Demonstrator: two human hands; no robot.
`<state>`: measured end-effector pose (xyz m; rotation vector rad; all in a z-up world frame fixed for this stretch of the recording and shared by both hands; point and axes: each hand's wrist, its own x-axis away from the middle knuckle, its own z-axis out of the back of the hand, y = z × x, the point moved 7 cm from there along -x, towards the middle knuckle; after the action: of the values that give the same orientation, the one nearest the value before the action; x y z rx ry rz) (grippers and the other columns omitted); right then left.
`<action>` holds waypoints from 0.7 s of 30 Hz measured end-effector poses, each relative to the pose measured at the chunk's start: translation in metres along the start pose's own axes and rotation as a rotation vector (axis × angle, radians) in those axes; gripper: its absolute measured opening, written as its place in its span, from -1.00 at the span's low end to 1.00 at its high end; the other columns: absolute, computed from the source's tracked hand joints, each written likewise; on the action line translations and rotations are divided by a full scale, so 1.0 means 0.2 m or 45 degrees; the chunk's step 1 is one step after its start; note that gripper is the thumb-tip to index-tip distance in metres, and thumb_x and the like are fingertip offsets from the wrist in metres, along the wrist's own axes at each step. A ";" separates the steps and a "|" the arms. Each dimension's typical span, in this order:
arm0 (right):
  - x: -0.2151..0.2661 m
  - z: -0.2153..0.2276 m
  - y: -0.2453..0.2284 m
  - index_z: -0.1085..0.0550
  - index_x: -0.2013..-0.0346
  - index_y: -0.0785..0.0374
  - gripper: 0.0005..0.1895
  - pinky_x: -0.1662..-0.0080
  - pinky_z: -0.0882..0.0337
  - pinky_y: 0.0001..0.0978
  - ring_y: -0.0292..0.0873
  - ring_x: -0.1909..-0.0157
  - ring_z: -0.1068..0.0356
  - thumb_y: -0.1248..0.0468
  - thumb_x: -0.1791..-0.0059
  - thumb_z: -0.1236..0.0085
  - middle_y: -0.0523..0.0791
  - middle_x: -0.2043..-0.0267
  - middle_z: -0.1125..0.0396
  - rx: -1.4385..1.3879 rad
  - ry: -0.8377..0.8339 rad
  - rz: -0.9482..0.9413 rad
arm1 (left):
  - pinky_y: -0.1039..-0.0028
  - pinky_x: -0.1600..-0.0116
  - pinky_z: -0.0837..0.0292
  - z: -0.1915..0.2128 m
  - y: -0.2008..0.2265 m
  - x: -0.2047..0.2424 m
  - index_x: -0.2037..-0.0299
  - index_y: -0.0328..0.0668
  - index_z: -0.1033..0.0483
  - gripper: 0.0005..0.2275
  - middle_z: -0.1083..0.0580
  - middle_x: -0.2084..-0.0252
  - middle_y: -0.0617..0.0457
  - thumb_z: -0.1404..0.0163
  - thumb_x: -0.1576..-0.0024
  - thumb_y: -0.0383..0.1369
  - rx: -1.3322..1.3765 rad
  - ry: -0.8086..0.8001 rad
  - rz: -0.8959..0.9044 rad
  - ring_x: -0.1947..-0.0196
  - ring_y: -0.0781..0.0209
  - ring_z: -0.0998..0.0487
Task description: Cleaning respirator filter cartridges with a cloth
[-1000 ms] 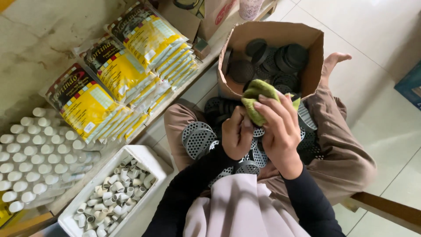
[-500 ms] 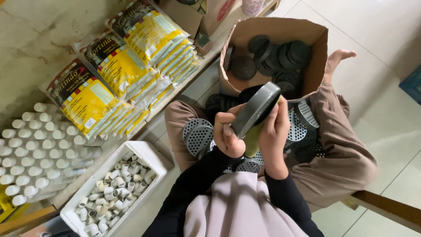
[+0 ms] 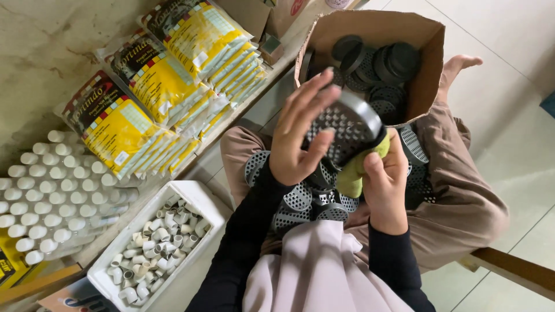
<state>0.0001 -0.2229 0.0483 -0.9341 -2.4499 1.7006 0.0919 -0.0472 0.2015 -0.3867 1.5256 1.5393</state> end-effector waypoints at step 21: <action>0.20 -0.01 -0.02 -0.42 0.27 0.34 -0.78 0.13 -0.29 -0.25 -0.17 0.38 -0.27 0.27 -0.05 -0.30 -0.06 0.40 -0.38 0.886 -0.018 0.418 | 0.21 -0.45 -0.17 -0.40 -0.63 0.47 -0.48 -0.38 -0.01 -0.30 -0.21 -0.38 -0.26 -0.12 -0.26 -0.19 0.905 0.190 0.958 -0.31 0.17 -0.24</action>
<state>-0.0347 -0.2025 0.0403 -1.2307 -1.5361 2.4061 0.1076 -0.1066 0.0371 0.5534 2.3642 1.3633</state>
